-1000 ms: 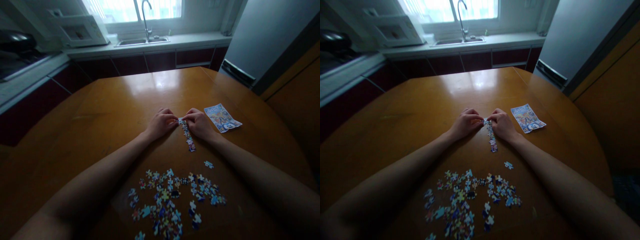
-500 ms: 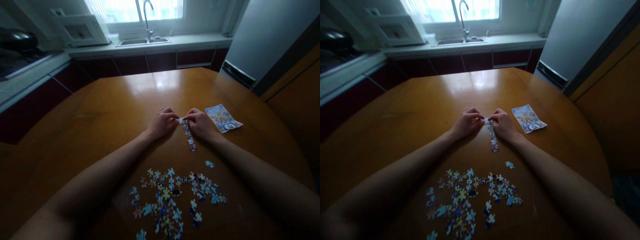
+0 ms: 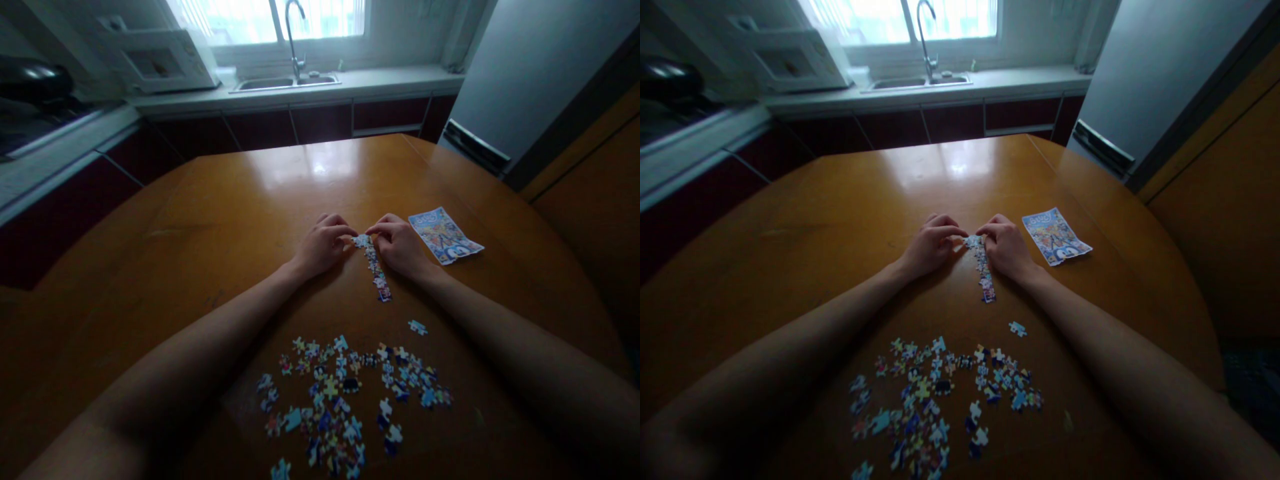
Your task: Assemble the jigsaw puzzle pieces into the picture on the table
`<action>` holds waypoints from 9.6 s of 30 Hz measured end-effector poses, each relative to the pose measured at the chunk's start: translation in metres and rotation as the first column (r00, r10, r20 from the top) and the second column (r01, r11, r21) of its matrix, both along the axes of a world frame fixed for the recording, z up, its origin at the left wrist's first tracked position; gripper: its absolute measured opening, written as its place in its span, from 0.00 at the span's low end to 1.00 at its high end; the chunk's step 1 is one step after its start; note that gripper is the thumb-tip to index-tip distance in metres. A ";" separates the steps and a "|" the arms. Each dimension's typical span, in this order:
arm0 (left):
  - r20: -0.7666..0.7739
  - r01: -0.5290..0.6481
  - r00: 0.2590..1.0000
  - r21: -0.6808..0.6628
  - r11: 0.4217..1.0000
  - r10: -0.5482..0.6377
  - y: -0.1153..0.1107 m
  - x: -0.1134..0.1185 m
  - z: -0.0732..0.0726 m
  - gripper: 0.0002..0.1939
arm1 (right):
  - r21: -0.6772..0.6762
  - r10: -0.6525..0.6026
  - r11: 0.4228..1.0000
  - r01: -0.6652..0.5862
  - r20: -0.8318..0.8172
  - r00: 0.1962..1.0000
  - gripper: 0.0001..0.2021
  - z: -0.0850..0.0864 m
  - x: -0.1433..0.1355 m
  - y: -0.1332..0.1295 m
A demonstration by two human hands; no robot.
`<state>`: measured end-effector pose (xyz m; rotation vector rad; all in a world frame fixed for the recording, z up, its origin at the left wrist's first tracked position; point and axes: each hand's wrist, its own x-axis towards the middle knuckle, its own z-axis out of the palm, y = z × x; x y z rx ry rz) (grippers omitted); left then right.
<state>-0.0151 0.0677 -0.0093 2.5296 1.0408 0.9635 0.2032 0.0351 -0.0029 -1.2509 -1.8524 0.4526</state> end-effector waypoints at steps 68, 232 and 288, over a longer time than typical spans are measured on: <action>-0.128 0.097 0.987 -0.004 0.995 -0.097 -0.003 0.000 0.001 0.19 | -0.060 -0.012 0.998 0.012 0.009 1.000 0.13 -0.001 0.001 0.002; 0.089 0.004 0.996 -0.218 0.976 0.016 -0.013 0.008 0.010 0.15 | -0.040 0.162 0.986 -0.162 -0.009 0.987 0.15 -0.006 0.003 0.003; 0.048 0.002 0.999 -0.216 0.976 0.008 -0.010 0.009 0.007 0.16 | -0.070 0.140 0.988 -0.138 0.021 0.990 0.15 -0.004 0.004 0.004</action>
